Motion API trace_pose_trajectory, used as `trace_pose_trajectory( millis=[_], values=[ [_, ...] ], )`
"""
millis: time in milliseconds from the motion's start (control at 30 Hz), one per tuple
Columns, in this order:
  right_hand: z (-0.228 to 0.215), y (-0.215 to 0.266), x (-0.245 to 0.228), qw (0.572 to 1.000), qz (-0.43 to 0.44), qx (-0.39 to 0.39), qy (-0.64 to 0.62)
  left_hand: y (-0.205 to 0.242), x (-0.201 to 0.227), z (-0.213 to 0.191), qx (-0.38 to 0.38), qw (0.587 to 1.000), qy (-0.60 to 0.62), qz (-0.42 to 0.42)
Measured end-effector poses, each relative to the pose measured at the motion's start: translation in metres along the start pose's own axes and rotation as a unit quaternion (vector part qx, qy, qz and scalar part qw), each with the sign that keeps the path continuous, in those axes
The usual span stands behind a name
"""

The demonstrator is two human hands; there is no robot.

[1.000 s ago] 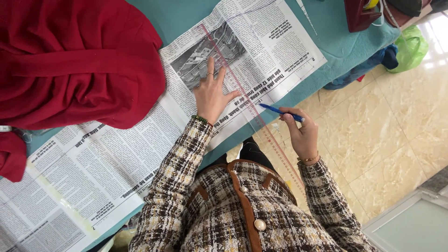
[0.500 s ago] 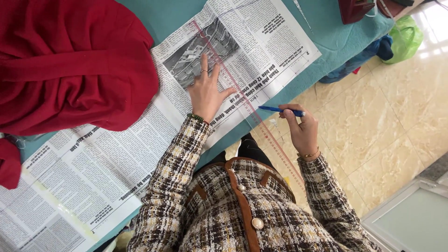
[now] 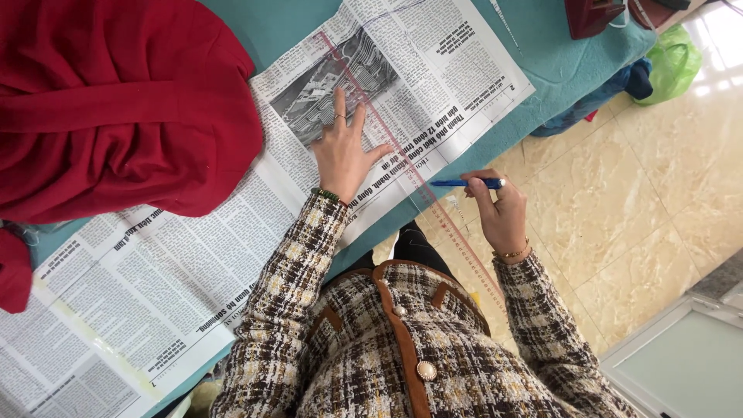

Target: The person measures and marks a red fabric and a newspaper using a ruler and a pen. They repeatedly position the ruler on the materials and draw lines to create a pattern or guide for cutting.

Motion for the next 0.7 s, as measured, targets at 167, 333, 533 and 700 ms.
trace_pose_trajectory(
  millis=[167, 333, 533, 700],
  values=[
    [0.003, -0.012, -0.011, 1.0, -0.015, -0.009, 0.023, -0.001, 0.0, 0.0, -0.004, 1.0, -0.013, -0.004],
    [0.006, -0.024, -0.014, 0.999, -0.017, -0.03, 0.028, 0.001, 0.0, -0.005, -0.01, 1.0, -0.012, -0.007],
    [0.034, -0.07, 0.0, 0.994, -0.039, -0.075, 0.065, -0.008, -0.003, 0.002, -0.006, 1.0, -0.013, -0.01],
    [0.065, -0.161, -0.085, 0.983, -0.147, -0.083, 0.076, -0.002, -0.004, 0.001, -0.019, 1.0, -0.006, -0.021]
  ],
)
Point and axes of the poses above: each hand's wrist, its own y-axis away from the middle knuckle, its own z-axis out of the palm, x = y × z, the point moved 10 cm from there along -y, towards the middle knuckle, and after that the axes turned 15 degrees about -x, right-handed, at the moved point
